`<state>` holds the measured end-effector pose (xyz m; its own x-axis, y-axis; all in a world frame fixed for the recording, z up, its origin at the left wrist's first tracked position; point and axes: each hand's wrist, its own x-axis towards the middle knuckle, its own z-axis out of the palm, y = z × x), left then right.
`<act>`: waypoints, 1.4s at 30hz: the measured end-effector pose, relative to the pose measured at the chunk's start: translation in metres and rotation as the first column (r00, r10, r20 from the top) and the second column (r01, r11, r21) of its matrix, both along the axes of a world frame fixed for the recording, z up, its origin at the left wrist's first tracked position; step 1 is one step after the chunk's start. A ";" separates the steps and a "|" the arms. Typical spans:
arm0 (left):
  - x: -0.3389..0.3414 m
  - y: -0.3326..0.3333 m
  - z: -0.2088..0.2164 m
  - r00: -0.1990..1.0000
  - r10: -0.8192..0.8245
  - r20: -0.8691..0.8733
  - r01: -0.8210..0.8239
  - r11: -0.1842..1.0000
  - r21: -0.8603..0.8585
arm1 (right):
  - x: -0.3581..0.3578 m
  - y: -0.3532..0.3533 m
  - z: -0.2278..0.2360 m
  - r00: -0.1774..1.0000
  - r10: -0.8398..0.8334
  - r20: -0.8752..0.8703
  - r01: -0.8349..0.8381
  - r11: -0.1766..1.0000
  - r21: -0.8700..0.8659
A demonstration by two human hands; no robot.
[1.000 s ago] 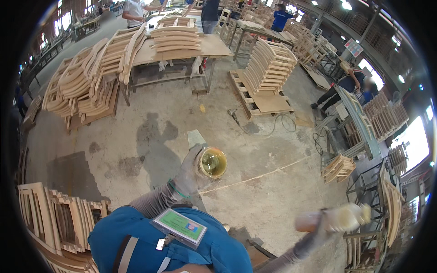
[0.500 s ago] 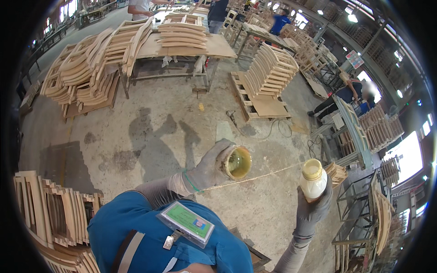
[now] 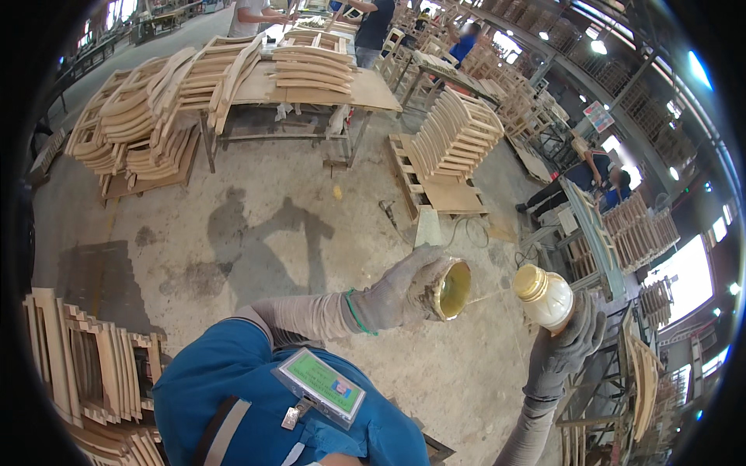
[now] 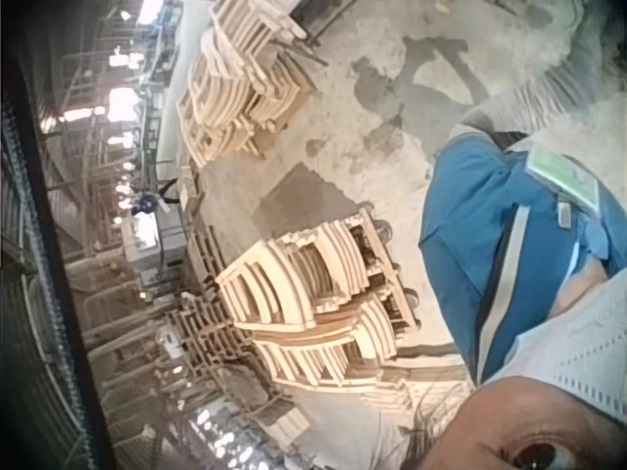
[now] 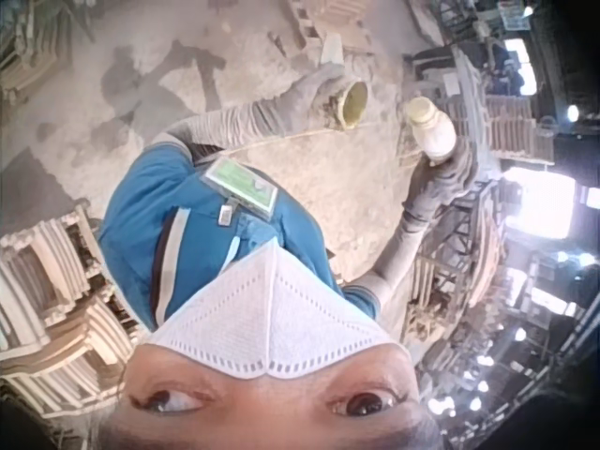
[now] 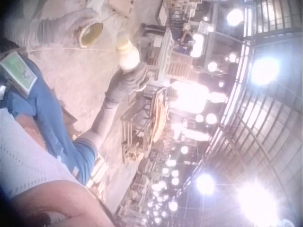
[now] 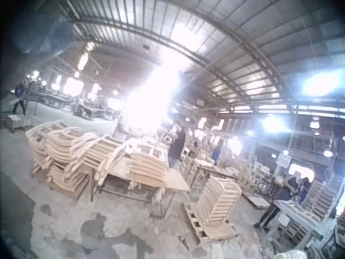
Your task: The person applies glue to the joints of wooden chair frames using a brush and a small container. They repeatedly dip the brush into the container and apply glue to multiple chair frames arranged on a workbench in a workshop.
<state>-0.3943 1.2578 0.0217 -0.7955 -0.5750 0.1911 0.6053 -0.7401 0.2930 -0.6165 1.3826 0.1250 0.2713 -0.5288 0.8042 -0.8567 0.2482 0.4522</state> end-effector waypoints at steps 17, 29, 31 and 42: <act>0.005 -0.004 0.026 0.997 0.055 0.047 -0.055 0.998 -0.017 | 0.026 -0.030 -0.009 0.973 0.018 0.231 0.000 0.997 -0.078; 0.003 -0.009 -0.009 0.709 0.692 -0.137 -0.531 0.396 -0.749 | 0.035 -0.048 -0.035 0.611 0.304 0.731 -0.381 0.922 -0.065; 0.008 -0.009 -0.014 0.486 0.849 -0.206 -0.477 0.060 -0.877 | 0.039 -0.046 -0.032 0.052 0.223 0.973 -0.563 0.812 -0.156; 0.014 -0.001 0.000 0.711 0.685 0.158 -0.295 0.494 -0.818 | 0.021 -0.065 -0.078 -0.928 -0.121 0.353 -0.372 0.226 -0.900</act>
